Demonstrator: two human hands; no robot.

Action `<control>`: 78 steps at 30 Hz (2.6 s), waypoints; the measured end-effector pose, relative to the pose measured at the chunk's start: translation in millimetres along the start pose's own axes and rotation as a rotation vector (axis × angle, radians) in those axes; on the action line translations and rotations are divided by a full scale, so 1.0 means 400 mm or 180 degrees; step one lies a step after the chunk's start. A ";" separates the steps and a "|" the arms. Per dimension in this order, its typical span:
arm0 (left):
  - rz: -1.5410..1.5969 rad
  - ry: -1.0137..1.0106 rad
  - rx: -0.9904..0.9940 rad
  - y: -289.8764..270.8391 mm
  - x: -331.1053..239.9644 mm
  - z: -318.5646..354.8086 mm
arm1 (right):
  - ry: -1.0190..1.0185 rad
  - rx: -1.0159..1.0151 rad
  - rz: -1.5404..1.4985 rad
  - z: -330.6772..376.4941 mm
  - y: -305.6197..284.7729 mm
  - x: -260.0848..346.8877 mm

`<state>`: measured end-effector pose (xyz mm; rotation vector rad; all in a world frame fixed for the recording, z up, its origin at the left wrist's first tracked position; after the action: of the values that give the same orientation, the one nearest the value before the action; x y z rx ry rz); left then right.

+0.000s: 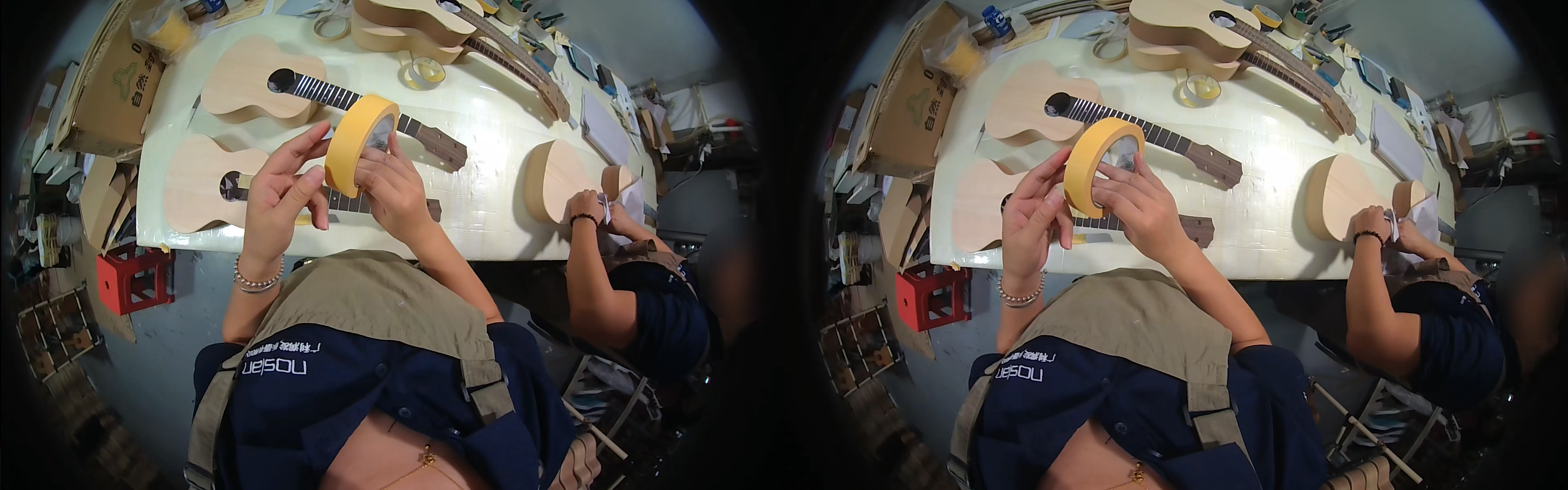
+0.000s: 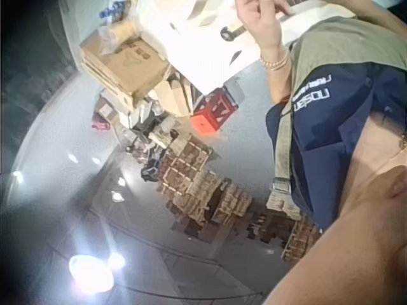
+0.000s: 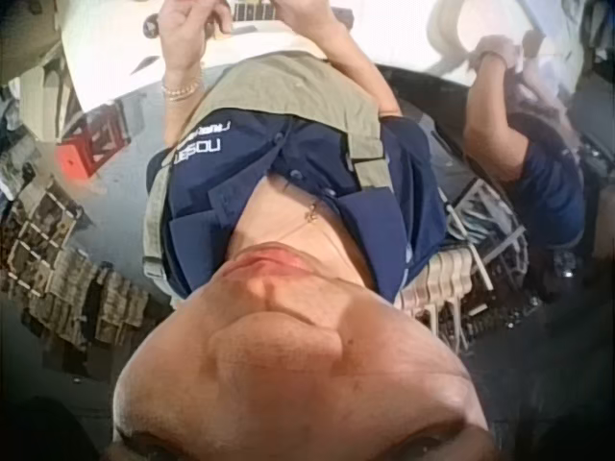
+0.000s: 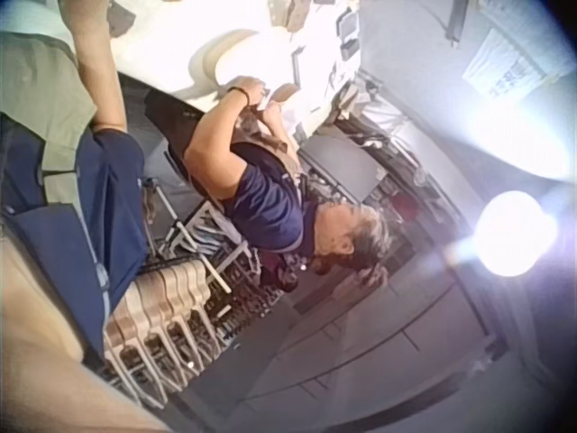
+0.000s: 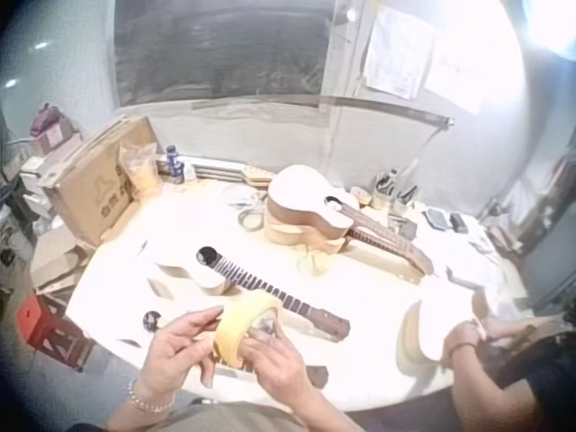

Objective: The person applies yellow tape along the fretboard of several wooden ukuleles, uses a blade to trim the tape at the nut, and wipes the surfaces with a cloth.

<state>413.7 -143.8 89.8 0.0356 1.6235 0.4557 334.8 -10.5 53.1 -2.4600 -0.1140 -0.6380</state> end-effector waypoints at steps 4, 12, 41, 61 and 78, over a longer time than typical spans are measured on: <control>-0.0012 -0.0238 0.0256 0.003 -0.001 0.021 | -0.0086 0.0025 0.0479 0.029 -0.007 0.025; -0.0133 -0.0354 0.0278 -0.024 0.071 0.051 | 0.1018 -0.0046 -0.0411 0.054 -0.042 0.065; -0.0861 0.0174 0.0004 0.052 0.083 0.059 | 0.2282 -0.1126 -0.5848 0.212 0.034 0.043; -0.0236 0.0331 -0.0099 0.020 0.069 0.040 | 0.2233 -0.1106 -0.5882 0.217 0.025 0.047; -0.0284 0.0710 0.0019 0.028 0.095 0.052 | 0.2658 -0.1666 -0.5574 0.238 0.002 0.018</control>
<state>426.6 -117.0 56.6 -0.0859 1.8372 0.3967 381.0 42.3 -11.6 -1.6174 -1.9880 -2.4673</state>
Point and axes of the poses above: each hand's wrist, its own z-axis away from the middle knuckle, its own y-axis out of the palm, x = y × z, the point moved 4 cm from there along -z, towards the middle knuckle
